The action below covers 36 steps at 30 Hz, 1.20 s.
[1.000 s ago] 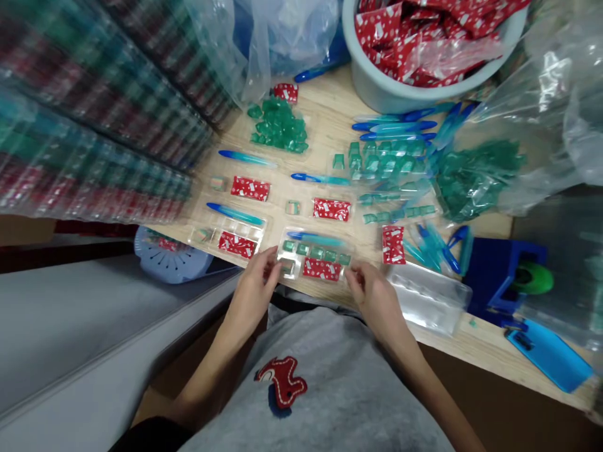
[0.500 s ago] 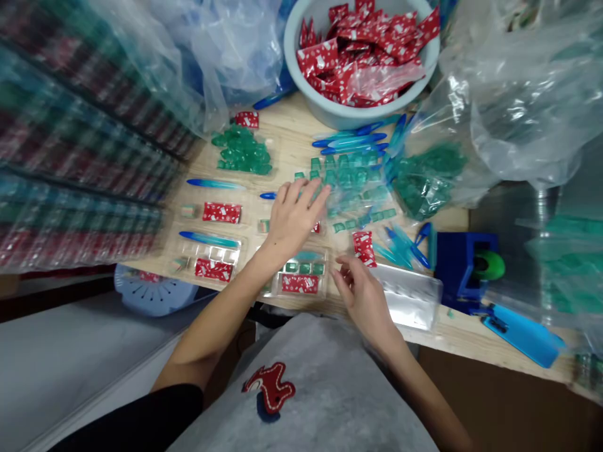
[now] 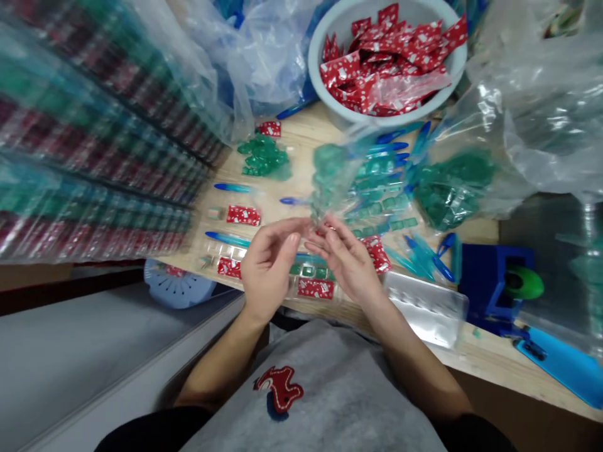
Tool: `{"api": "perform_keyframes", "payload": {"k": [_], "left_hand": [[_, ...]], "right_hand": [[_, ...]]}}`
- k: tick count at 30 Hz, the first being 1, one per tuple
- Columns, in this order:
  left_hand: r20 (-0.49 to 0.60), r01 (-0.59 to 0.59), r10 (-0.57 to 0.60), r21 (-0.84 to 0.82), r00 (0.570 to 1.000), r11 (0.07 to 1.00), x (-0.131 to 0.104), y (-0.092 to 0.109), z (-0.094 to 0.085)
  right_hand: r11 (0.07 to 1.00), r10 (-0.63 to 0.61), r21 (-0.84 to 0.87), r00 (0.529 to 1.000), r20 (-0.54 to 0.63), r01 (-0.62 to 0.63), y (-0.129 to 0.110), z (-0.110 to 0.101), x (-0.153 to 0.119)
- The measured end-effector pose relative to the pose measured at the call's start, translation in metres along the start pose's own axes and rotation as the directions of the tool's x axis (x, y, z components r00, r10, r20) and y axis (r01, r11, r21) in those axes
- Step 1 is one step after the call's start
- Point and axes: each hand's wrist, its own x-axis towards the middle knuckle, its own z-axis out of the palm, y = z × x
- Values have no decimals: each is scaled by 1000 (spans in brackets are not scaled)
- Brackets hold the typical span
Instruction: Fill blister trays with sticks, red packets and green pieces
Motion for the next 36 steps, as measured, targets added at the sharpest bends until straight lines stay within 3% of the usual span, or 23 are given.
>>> {"api": "perform_keyframes", "payload": {"k": [3, 7, 10, 15, 21, 24, 29, 33, 36], "left_hand": [[64, 196, -187, -194, 980, 961, 0, -11, -15], [31, 295, -300, -303, 953, 906, 11, -37, -46], [17, 348, -360, -298, 933, 889, 17, -57, -61], [55, 343, -344, 36, 937, 939, 17, -78, -54], [36, 144, -182, 476, 983, 868, 19, -80, -33], [98, 108, -200, 576, 975, 810, 16, -71, -33], [131, 65, -242, 748, 961, 661, 13, -57, -35], [108, 49, -221, 798, 969, 601, 19, -56, -28], [131, 17, -238, 845, 962, 535, 22, -58, -24]], "right_hand": [[1000, -4, -13, 996, -94, 3, 5, 4, 12], [948, -98, -313, 986, -136, 51, 7, -10, 21], [883, -140, -467, 976, -168, 46, 6, -19, 24], [605, -318, -796, 921, -226, 13, 3, -16, 24], [342, -325, -938, 928, -180, -62, 7, -8, 26], [304, -302, -952, 944, -133, -36, 11, -6, 26], [348, -239, -936, 961, -138, -48, 10, -6, 27], [274, -186, -952, 964, -191, -135, 5, -6, 30], [211, -159, -970, 975, -155, -120, 2, -3, 30]]}}
